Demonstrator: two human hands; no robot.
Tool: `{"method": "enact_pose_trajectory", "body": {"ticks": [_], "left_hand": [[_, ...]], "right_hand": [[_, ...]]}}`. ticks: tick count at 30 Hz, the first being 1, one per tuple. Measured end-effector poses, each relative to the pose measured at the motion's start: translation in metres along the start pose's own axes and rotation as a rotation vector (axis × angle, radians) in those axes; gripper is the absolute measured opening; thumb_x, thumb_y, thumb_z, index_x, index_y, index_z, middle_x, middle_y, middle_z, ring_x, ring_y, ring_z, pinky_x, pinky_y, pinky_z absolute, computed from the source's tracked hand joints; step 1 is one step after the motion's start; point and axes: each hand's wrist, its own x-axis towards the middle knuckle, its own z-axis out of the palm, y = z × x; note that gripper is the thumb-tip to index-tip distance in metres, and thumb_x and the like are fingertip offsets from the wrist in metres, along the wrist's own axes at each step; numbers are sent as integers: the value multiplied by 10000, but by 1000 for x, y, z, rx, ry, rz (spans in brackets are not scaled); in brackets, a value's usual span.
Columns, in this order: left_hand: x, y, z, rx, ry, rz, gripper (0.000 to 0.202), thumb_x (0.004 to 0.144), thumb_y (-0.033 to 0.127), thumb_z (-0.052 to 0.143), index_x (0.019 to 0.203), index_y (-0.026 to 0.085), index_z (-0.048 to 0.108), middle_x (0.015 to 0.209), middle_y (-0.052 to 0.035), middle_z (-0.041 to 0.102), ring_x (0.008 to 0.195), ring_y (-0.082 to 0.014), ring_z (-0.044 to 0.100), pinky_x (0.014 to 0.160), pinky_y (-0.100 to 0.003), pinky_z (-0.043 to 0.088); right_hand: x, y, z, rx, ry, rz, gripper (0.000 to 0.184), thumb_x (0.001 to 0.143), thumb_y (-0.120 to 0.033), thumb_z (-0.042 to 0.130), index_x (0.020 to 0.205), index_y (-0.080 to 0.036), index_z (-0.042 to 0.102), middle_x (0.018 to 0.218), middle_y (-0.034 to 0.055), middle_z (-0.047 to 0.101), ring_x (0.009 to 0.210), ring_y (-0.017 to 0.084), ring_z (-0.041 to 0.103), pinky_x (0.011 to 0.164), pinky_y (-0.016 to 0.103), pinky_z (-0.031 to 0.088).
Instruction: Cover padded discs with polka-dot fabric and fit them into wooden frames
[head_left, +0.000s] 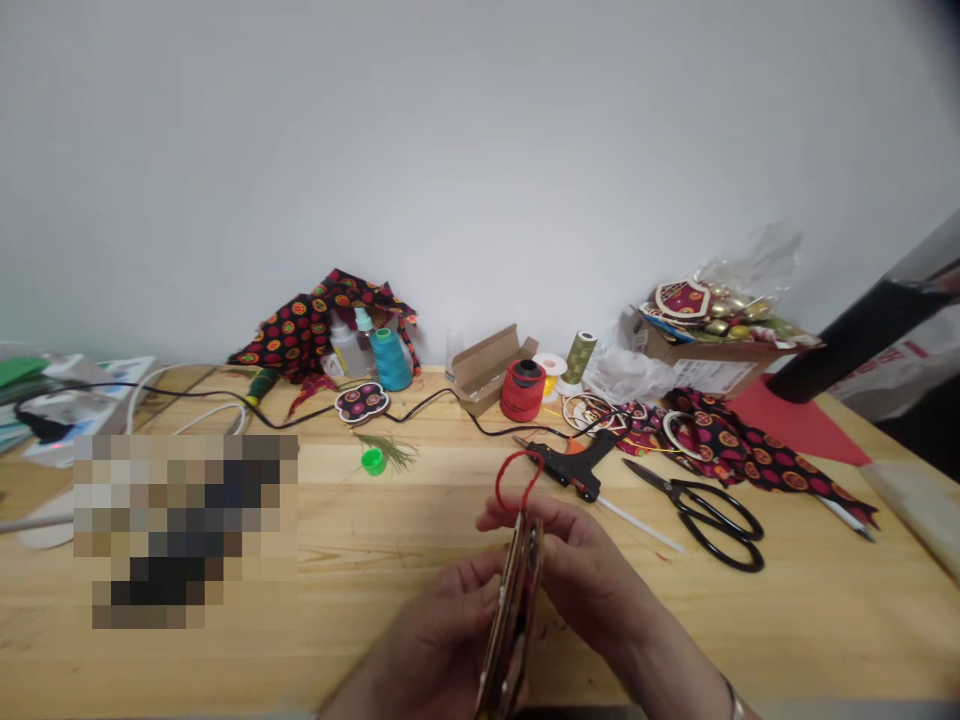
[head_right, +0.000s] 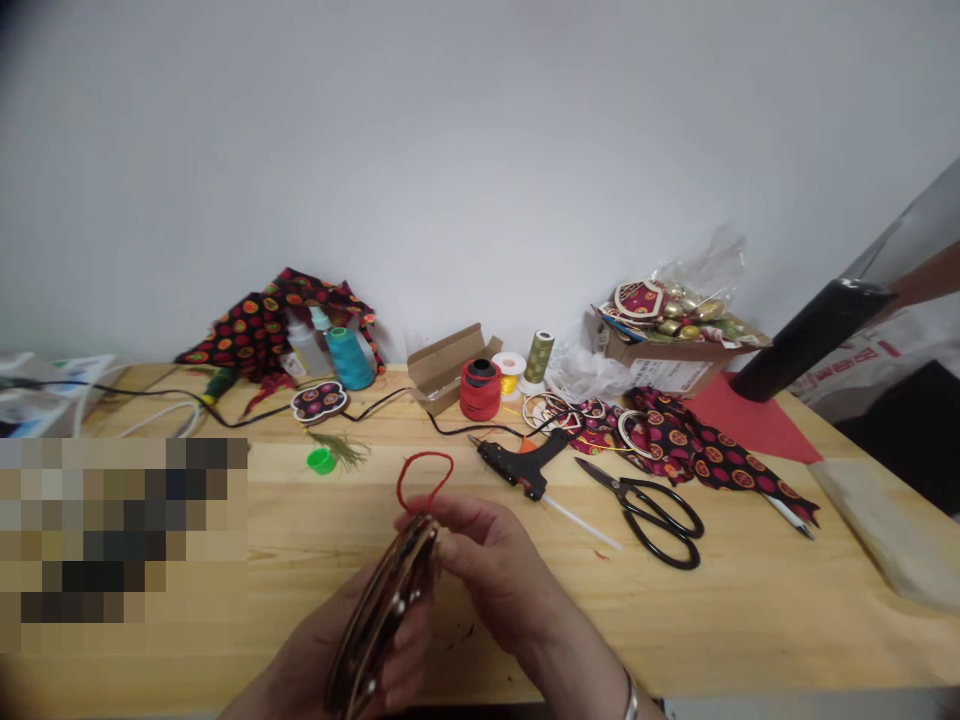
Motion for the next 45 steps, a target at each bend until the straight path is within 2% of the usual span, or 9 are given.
{"method": "enact_pose_trajectory", "body": {"ticks": [4,9,16,21,25,27,30,35,45], "left_hand": [[1,-7,-3,2,-66,-44,199,716,333,777,769,163,689,472,62,504,315,-33,380,377,-163,391],[0,-5,1,11,-65,-72,184,621,227,822,727,148,694,454,64,499,331,-29,377,400,-161,397],[1,-4,4,9,-18,-51,240,654,303,806,800,152,691,489,64,509,335,-25,361,380,-159,374],[0,-3,3,11,6,-46,350,624,436,817,808,151,730,578,5,668,353,-42,485,390,-160,406],[-3,1,1,63,44,-97,386,650,467,791,867,150,757,785,-77,766,637,-166,705,558,-218,515],[-5,6,1,146,132,-76,313,739,435,724,880,158,763,848,-92,776,742,-207,723,636,-263,533],[-8,20,3,298,290,93,216,806,364,668,858,180,769,809,-64,780,717,-199,711,647,-269,525],[-19,45,9,545,397,314,352,825,445,646,953,137,757,918,-105,777,855,-230,707,789,-304,521],[-12,54,28,1097,463,292,216,783,371,685,947,263,776,888,-12,787,839,-208,690,741,-269,505]], "right_hand": [[1,3,1,52,-24,57,271,644,-364,846,827,-179,771,768,12,686,621,96,550,621,210,405],[0,6,0,64,-21,60,356,570,-444,870,721,-148,741,683,-5,627,516,69,454,543,210,367],[0,3,6,61,17,16,347,562,-438,874,640,-149,700,566,-18,591,488,73,421,495,203,322],[-2,5,7,38,63,-4,299,601,-408,855,635,-155,701,559,-11,611,477,72,438,487,200,318],[-3,2,5,-10,111,-25,283,607,-402,854,683,-162,723,579,-8,632,487,78,469,493,204,341],[-4,-3,3,-42,148,-55,283,594,-402,860,664,-166,720,576,-11,639,499,85,485,509,214,368],[-6,-14,-2,-106,206,-100,274,584,-393,866,643,-169,720,586,-7,665,538,101,528,568,234,415],[-11,-26,-12,-248,256,-85,251,626,-376,842,632,-154,725,580,3,680,533,105,543,571,241,417],[-10,-31,-10,-568,266,-32,214,648,-359,756,578,-176,672,542,-11,644,529,128,551,545,266,405]]}}
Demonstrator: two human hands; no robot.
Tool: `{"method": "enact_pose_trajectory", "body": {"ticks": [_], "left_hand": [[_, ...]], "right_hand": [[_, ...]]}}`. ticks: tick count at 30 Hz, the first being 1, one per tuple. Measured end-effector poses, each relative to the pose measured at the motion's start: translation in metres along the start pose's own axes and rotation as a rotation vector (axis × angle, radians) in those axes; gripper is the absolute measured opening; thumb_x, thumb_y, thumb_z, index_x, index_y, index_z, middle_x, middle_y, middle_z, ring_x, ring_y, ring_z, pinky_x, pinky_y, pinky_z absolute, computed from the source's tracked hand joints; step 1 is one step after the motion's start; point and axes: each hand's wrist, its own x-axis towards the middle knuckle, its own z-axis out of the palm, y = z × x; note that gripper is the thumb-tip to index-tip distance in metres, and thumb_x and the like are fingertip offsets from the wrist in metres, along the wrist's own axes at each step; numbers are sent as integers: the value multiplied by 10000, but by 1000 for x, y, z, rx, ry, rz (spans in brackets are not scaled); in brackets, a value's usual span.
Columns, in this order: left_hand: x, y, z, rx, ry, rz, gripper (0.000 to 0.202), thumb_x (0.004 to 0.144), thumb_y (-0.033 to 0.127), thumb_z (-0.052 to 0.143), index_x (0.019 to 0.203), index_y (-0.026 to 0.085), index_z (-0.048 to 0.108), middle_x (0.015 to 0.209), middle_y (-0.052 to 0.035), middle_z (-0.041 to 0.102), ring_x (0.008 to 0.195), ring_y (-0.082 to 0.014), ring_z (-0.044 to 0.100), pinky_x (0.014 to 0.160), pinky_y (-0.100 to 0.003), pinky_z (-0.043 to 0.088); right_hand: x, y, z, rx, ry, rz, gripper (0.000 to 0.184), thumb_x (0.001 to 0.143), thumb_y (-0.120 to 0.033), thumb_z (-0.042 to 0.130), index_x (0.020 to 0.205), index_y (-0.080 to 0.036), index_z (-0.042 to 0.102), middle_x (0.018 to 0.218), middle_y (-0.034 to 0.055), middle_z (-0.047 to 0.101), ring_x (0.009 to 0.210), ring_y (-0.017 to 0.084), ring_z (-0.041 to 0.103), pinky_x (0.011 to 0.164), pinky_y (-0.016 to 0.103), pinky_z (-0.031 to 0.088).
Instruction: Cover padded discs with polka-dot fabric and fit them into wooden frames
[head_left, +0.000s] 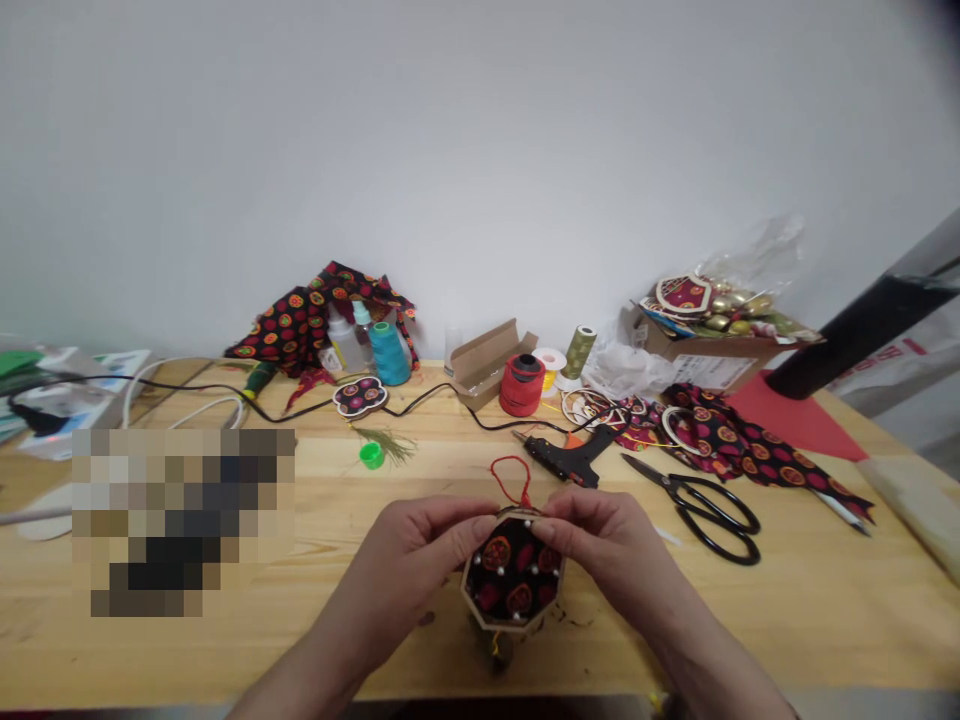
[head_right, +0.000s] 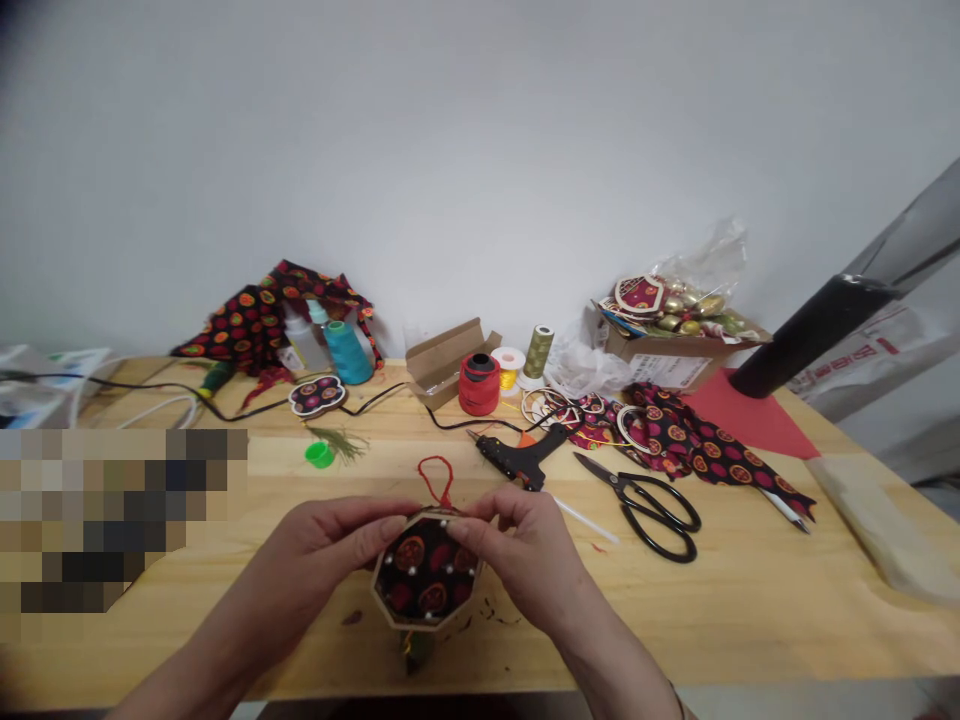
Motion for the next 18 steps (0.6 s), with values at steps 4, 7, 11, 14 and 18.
{"method": "enact_pose_trajectory", "body": {"ticks": [4,7,11,14,18], "left_hand": [[2,2,1,45,-45,7,211,793,343,665,965,277,769,856,-11,789,820,-206,695,717,-257,501],[1,2,0,98,-28,14,209,805,353,651,969,289,766,840,0,789,798,-202,694,702,-252,496],[0,1,-1,130,-1,22,199,805,348,650,952,291,772,792,14,785,757,-187,683,684,-238,490],[1,-1,-1,134,6,32,202,805,349,650,948,282,776,780,16,783,734,-179,673,670,-229,488],[2,-1,-1,130,17,25,198,800,327,647,937,276,781,779,14,783,727,-174,670,658,-222,486]], "right_hand": [[-2,1,0,-44,-4,-4,198,651,-355,735,581,-176,686,542,-5,644,529,127,548,547,269,415],[-1,1,0,-47,-18,-8,207,653,-365,734,580,-179,681,548,-4,644,537,130,550,547,271,417],[1,-1,2,-67,-18,1,212,652,-367,732,579,-177,673,542,-7,635,533,128,537,544,270,408],[3,-3,3,-66,-9,19,218,642,-372,731,570,-175,669,529,-12,625,521,122,523,542,266,399],[4,-3,5,-50,-20,67,217,639,-377,727,586,-169,691,534,-13,635,515,113,509,551,259,392]]}}
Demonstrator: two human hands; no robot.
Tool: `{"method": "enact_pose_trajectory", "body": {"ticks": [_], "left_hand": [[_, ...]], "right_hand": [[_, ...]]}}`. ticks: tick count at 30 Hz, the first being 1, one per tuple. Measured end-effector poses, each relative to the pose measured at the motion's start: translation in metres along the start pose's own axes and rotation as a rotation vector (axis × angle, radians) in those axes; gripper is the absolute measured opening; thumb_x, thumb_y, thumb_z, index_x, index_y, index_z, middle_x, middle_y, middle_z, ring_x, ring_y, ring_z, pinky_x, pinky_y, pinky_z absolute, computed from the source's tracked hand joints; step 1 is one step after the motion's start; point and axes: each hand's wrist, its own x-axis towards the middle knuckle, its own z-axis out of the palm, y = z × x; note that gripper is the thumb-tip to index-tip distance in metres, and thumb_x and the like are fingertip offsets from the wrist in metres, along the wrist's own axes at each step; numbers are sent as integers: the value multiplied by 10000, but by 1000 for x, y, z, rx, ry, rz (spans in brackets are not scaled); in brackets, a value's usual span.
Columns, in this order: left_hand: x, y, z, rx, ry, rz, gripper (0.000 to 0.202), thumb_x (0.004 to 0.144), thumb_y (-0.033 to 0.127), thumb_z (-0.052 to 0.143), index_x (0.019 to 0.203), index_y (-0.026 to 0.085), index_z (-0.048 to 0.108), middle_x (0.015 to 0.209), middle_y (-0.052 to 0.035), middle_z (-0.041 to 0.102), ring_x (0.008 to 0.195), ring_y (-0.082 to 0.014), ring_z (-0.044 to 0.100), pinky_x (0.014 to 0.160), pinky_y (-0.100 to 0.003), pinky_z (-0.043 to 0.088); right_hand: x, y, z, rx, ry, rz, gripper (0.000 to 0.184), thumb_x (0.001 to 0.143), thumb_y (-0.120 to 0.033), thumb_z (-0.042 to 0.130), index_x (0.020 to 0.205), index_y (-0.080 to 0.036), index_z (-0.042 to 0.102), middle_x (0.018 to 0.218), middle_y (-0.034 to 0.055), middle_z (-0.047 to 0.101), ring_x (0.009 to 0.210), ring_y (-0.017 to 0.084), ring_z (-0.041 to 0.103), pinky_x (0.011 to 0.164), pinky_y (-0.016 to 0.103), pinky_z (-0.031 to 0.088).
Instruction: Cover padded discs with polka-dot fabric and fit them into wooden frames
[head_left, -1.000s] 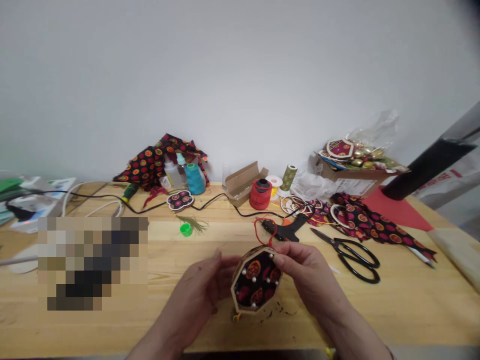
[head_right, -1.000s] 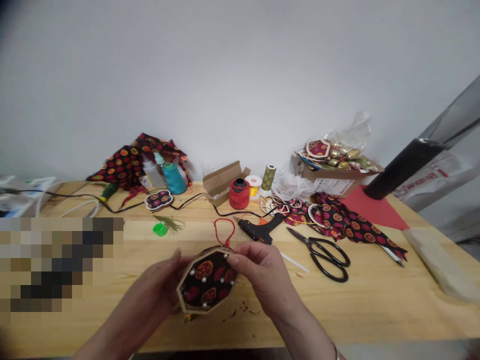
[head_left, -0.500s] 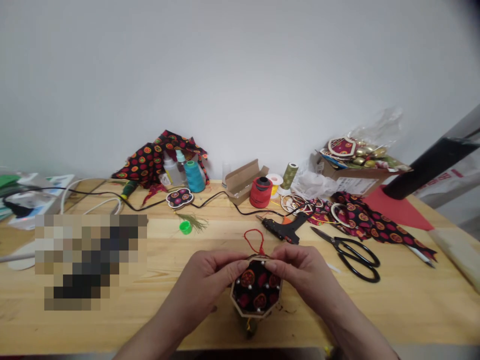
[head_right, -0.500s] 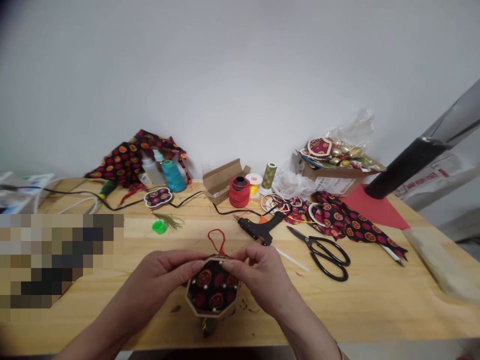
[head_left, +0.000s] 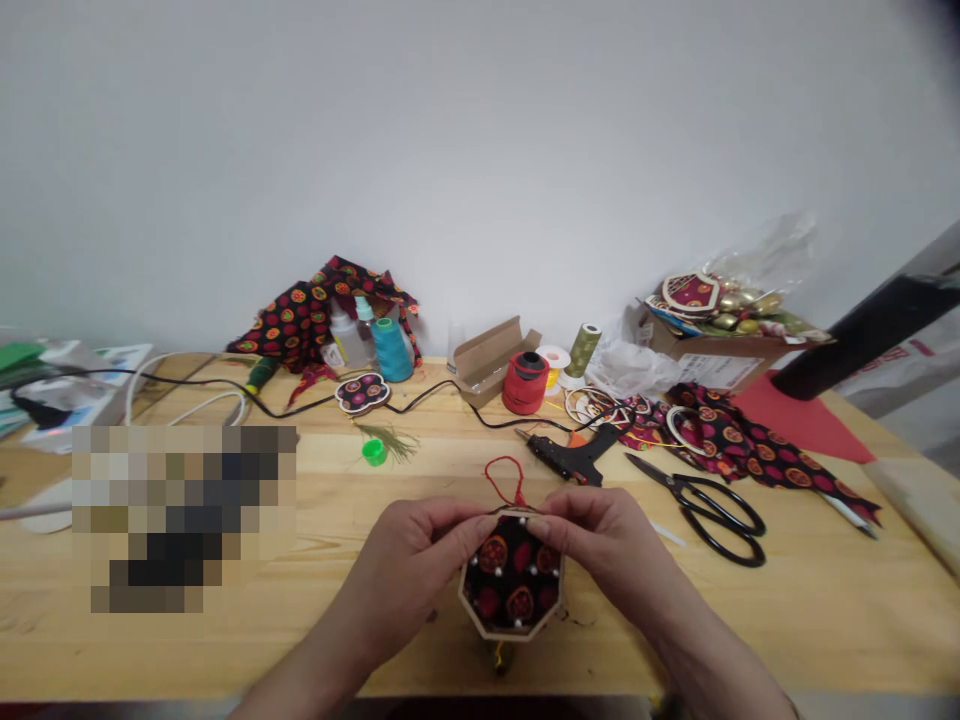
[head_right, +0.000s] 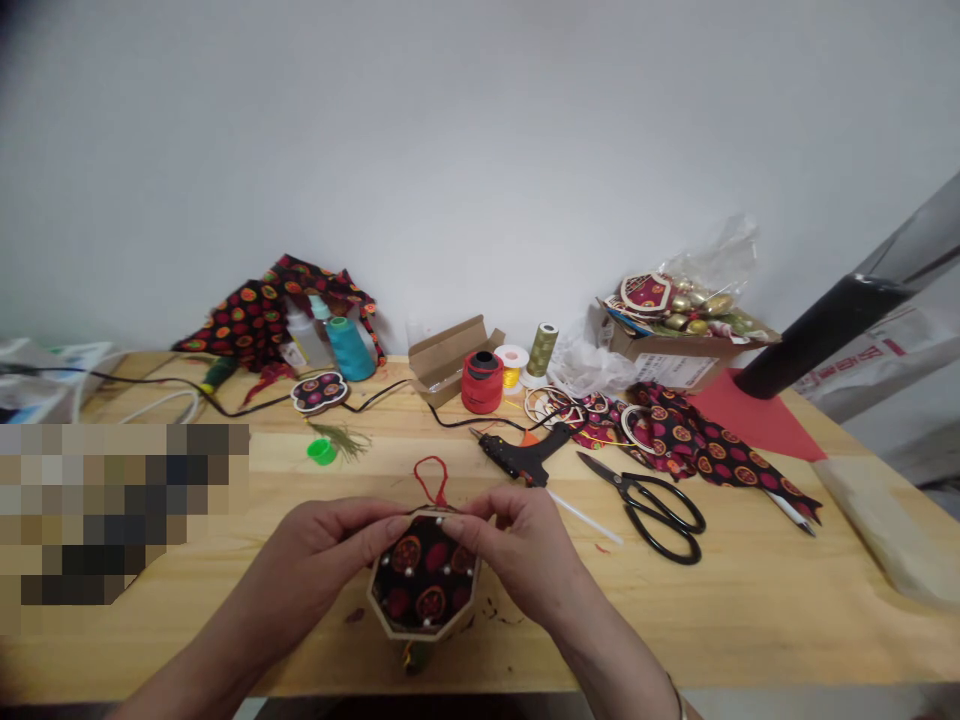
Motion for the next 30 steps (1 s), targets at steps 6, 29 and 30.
{"method": "enact_pose_trajectory", "body": {"ticks": [6,29,30], "left_hand": [[-1,-2,0,-9,6,-23,212,790,352,642,921,268,787,780,4,782,717,-179,664,655,-234,486],[5,-14,-1,-214,146,-79,245,723,393,719,866,209,795,754,-25,777,716,-179,659,673,-237,495],[4,-14,-2,-214,150,-77,239,724,390,721,864,210,795,757,-24,777,720,-177,661,676,-234,496]], "right_hand": [[0,3,-1,-3,-46,-4,251,678,-416,704,652,-169,743,583,3,676,551,124,522,578,261,393],[-9,25,0,181,-42,123,255,615,-432,793,653,-182,763,673,25,737,627,134,582,670,261,412],[-9,25,0,187,-36,123,256,610,-433,796,638,-181,758,668,23,734,618,130,575,661,258,410]]}}
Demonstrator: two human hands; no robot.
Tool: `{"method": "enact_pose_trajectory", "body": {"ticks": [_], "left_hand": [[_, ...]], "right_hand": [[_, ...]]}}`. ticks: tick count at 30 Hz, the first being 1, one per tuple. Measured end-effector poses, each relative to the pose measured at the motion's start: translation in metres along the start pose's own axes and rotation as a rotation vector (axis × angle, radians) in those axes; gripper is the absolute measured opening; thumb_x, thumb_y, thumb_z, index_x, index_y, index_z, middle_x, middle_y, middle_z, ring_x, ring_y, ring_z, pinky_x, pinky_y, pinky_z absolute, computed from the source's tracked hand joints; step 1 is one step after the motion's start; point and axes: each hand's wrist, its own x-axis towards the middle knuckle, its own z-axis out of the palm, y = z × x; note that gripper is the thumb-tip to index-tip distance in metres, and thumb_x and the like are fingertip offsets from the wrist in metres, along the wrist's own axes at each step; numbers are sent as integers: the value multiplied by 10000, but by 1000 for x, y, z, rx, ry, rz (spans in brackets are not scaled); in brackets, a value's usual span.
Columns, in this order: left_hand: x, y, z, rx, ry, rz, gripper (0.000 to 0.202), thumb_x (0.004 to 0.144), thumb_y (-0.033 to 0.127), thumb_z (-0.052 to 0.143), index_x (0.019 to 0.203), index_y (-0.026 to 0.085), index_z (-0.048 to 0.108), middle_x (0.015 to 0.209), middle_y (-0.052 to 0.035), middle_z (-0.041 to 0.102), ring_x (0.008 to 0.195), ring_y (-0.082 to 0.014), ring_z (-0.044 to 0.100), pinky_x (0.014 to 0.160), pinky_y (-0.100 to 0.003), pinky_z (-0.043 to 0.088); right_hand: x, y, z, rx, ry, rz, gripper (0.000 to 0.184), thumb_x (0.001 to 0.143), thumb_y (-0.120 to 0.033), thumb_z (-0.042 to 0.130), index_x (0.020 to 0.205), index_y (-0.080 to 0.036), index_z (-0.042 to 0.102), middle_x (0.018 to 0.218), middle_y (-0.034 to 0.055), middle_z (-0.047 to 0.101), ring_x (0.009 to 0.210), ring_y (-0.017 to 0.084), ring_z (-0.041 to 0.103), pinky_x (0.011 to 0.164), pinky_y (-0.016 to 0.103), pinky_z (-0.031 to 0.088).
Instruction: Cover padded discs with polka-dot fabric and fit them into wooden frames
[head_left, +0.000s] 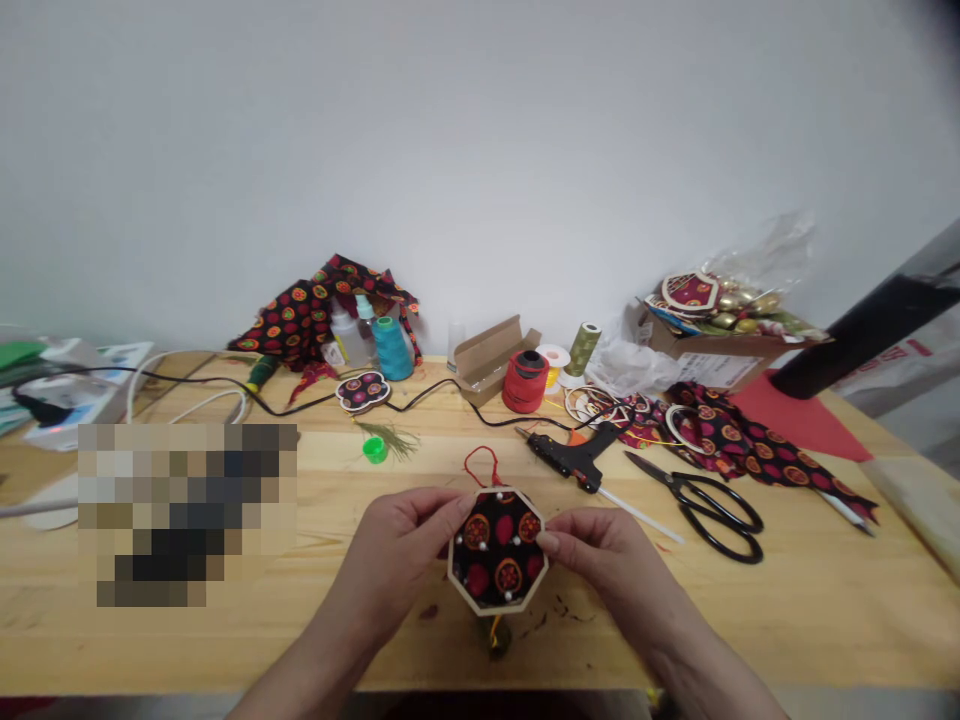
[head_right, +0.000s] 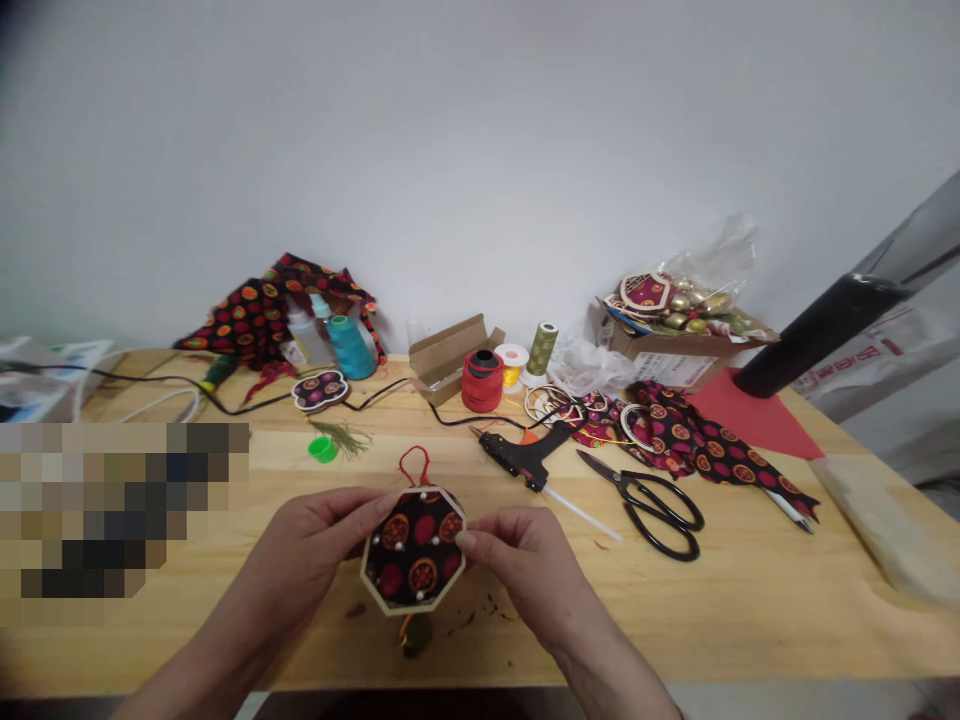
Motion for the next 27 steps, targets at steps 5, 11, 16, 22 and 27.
{"method": "enact_pose_trajectory", "body": {"ticks": [5,11,16,22,27], "left_hand": [[-1,-1,1,-90,-19,-28,230,727,378,739,871,208,793,752,-29,773,713,-171,665,676,-230,506],[-2,-7,3,-272,-120,-70,298,782,422,696,917,169,778,763,-66,766,651,-157,655,624,-237,518],[-4,-8,2,-371,-183,-108,338,771,366,727,1026,145,724,885,-101,764,702,-171,685,614,-248,534],[-9,-10,8,-369,-159,-158,599,673,233,810,1207,156,550,913,-111,757,740,-227,716,672,-341,573],[-8,-15,11,-358,-151,-152,626,684,218,802,1235,158,512,912,-105,757,730,-207,713,662,-312,569]], "right_hand": [[1,0,1,27,16,-10,261,590,-436,810,607,-184,744,623,2,711,581,104,542,630,239,399],[2,0,0,44,29,-24,242,591,-416,814,617,-185,748,635,2,716,588,102,554,631,235,403],[2,3,-2,54,53,-41,232,602,-400,814,630,-179,747,624,5,713,579,109,553,618,244,401],[2,0,0,69,62,-47,226,607,-399,810,636,-182,751,634,14,720,586,119,566,624,255,416],[2,1,0,71,67,-49,246,597,-412,819,623,-180,744,631,13,716,582,118,565,619,252,420]]}}
